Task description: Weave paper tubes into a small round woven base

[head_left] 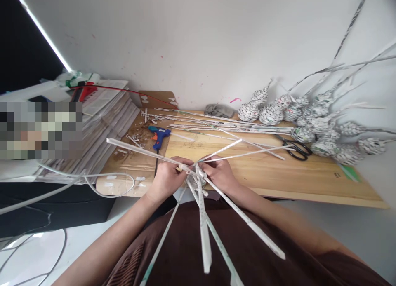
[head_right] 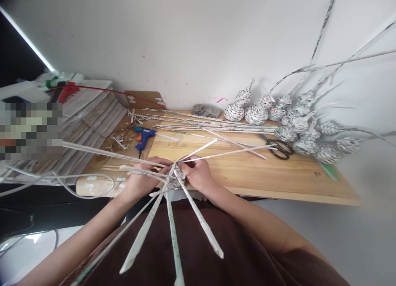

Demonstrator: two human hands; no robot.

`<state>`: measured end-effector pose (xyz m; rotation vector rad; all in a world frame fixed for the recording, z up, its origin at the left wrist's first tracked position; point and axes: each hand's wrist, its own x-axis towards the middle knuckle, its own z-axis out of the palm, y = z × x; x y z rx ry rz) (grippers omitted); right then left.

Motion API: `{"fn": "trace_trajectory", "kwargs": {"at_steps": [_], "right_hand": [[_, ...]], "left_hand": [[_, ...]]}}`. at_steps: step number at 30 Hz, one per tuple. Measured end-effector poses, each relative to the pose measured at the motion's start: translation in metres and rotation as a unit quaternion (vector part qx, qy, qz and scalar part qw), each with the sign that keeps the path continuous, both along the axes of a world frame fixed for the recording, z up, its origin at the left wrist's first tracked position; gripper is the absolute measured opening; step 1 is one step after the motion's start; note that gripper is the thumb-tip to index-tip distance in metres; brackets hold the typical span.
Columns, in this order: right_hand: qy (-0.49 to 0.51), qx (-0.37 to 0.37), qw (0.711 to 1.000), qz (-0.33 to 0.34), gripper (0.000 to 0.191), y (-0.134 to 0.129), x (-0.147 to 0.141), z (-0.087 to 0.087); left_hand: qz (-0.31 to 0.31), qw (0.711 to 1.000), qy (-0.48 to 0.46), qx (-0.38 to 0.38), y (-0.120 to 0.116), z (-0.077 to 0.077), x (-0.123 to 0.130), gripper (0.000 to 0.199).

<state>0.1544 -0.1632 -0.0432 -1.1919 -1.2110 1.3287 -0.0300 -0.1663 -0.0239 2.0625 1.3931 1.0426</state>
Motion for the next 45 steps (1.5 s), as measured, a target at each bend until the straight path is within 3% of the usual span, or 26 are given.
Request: {"fn": "trace_trajectory", "kwargs": {"at_steps": [8,13,20,25,37,45], "right_hand": [[-0.03,0.016,0.999,0.006,0.014,-0.002,-0.002,0.003],[-0.012,0.038,0.999,-0.002,0.012,-0.002,-0.002,-0.001],[-0.012,0.017,1.0,-0.004,0.012,-0.002,-0.003,-0.005],[-0.012,0.027,0.999,0.017,0.009,0.0,-0.002,-0.006],[-0.01,0.031,0.999,0.015,0.014,-0.005,0.0,-0.002],[-0.025,0.095,0.995,0.018,0.008,-0.005,0.003,-0.006]], "left_hand": [[0.02,0.999,0.026,0.041,-0.001,-0.009,0.006,0.013],[0.019,1.0,0.013,0.021,-0.004,-0.011,0.008,0.018],[0.004,0.997,-0.07,-0.019,-0.003,-0.011,0.007,0.018],[-0.033,0.998,-0.045,0.022,0.001,-0.012,0.007,0.017],[0.062,0.996,-0.06,-0.027,-0.006,-0.01,0.013,0.014],[0.011,0.999,-0.029,-0.029,0.002,-0.015,0.005,0.015]]}}
